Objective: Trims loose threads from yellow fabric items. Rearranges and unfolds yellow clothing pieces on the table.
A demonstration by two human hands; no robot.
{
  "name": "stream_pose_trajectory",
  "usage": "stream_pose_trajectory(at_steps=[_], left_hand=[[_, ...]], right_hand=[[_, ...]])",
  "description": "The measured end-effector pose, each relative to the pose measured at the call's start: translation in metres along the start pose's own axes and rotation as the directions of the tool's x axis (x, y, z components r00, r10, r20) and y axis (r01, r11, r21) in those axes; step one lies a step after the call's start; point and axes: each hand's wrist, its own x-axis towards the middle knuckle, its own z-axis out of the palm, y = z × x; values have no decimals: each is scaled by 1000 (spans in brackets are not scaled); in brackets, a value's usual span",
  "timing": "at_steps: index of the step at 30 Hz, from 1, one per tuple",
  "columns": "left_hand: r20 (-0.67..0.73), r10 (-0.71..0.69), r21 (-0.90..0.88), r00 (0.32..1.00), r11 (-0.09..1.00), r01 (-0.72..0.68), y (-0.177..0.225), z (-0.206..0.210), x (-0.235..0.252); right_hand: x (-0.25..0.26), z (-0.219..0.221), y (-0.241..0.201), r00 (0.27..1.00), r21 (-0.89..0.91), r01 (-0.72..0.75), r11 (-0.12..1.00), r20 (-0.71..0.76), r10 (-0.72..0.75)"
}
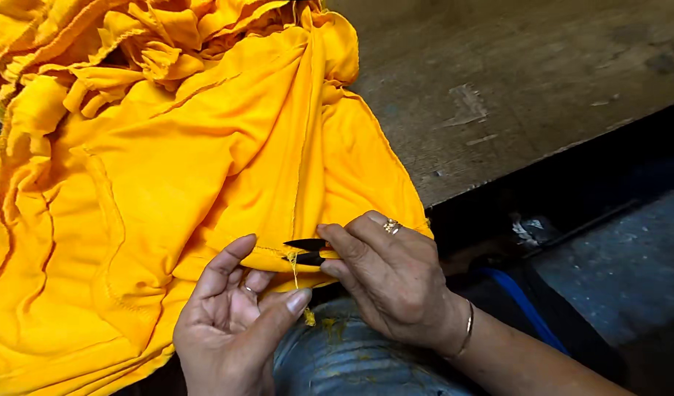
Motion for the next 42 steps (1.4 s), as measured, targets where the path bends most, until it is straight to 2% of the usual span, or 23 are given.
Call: stream_pose_trajectory(at_steps=[10, 13, 15, 17, 19, 20, 23, 26, 29, 32, 34, 37, 40, 42], left_hand=[[22, 20, 18, 1000, 1000, -20, -4, 0, -2], [54, 68, 97, 996, 993, -73, -3, -1, -4], [100, 182, 253, 978, 946, -202, -5, -2, -4], [138, 286, 400, 948, 860, -317, -7, -5, -4], [162, 328, 460, 931, 809, -365, -8, -7, -5], [167, 334, 450, 928, 812, -373, -7, -7, -5], [189, 342, 425, 920, 816, -391, -3, -5, -4], [144, 410, 433, 901, 792, -430, 9, -9, 4], [110, 507, 533, 855, 696, -481, 33, -29, 23], [50, 567, 638, 822, 615, -463, 48, -34, 28], [193, 560, 652, 805, 540, -532, 46, -25, 26], [486, 431, 664, 760, 383, -642, 18, 9, 16], [611, 382, 642, 693, 273, -717, -20, 37, 14], [637, 385, 624, 668, 253, -740, -29, 44, 20]], right_hand=[[4, 6, 0, 1000, -24, 21, 999, -1, -21], [5, 1, 5, 998, 131, -63, 989, 4, 63], [5, -10, 11, 986, 294, -164, 942, 17, 167], [2, -23, 15, 951, 473, -292, 831, 52, 304], [-1, -33, 18, 900, 591, -400, 701, 110, 421], [-4, -38, 19, 885, 609, -426, 669, 127, 448], [-11, -46, 21, 885, 528, -427, 734, 79, 459], [-21, -55, 28, 916, 434, -390, 812, 90, 392], [-32, -64, 39, 941, 305, -334, 892, 159, 298], [-39, -63, 46, 953, 158, -270, 950, 183, 241], [-42, -59, 48, 956, 111, -267, 957, 155, 248], [-42, -56, 49, 956, 112, -283, 952, 111, 271], [-35, -58, 42, 948, 199, -317, 927, 76, 308], [-27, -59, 33, 948, 250, -312, 917, 24, 316]])
